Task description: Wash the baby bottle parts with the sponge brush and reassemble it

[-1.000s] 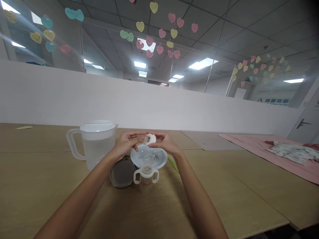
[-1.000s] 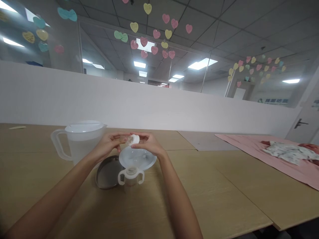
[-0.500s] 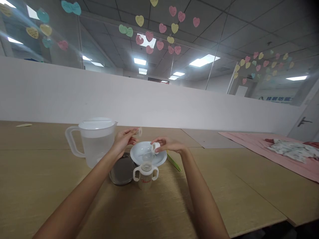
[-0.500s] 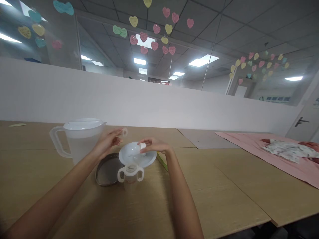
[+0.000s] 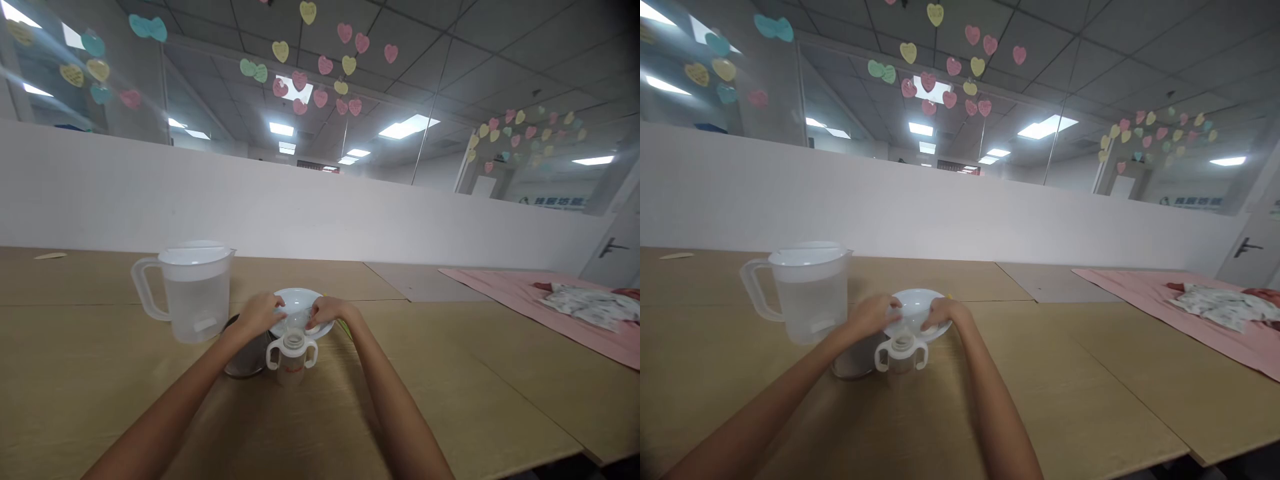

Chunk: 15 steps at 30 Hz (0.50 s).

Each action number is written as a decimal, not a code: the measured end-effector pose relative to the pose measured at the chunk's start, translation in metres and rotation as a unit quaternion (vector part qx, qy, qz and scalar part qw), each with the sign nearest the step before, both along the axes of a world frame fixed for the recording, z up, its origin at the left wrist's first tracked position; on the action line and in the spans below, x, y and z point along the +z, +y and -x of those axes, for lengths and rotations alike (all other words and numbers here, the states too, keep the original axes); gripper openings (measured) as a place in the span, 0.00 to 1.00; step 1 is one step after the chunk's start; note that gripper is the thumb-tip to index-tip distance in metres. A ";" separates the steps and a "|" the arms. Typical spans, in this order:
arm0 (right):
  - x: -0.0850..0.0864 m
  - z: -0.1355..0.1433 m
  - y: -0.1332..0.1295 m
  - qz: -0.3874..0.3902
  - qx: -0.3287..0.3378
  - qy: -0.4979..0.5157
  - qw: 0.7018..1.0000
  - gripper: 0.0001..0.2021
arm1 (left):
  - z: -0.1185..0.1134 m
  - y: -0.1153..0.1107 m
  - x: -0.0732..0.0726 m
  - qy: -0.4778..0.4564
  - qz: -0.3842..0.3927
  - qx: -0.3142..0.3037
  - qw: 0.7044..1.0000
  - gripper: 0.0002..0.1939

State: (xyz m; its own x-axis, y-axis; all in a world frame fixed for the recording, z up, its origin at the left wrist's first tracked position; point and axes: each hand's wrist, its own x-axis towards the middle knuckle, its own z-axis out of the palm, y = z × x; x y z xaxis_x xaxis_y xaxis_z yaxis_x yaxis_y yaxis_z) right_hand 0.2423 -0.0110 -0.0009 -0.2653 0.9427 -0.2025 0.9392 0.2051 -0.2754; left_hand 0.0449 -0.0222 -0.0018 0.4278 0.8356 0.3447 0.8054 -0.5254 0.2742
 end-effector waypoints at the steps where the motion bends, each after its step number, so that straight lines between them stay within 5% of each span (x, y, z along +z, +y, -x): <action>1: -0.001 0.001 0.000 0.007 0.002 -0.003 1.000 0.14 | 0.003 -0.001 0.008 -0.007 -0.014 0.005 1.000 0.11; 5: -0.006 0.002 0.003 0.017 0.010 0.005 1.000 0.11 | 0.031 -0.014 0.055 -0.052 -0.107 0.054 0.991 0.20; 9: -0.002 -0.006 0.003 -0.034 0.002 0.064 0.997 0.08 | 0.079 -0.032 0.095 -0.056 -0.141 0.199 0.968 0.25; 12: 0.009 -0.019 -0.002 -0.083 -0.009 0.109 0.991 0.05 | 0.119 -0.036 0.105 -0.051 -0.154 0.300 0.940 0.24; 15: 0.020 -0.034 -0.008 -0.116 -0.016 0.137 0.984 0.08 | 0.155 -0.024 0.097 -0.061 -0.141 0.355 0.922 0.19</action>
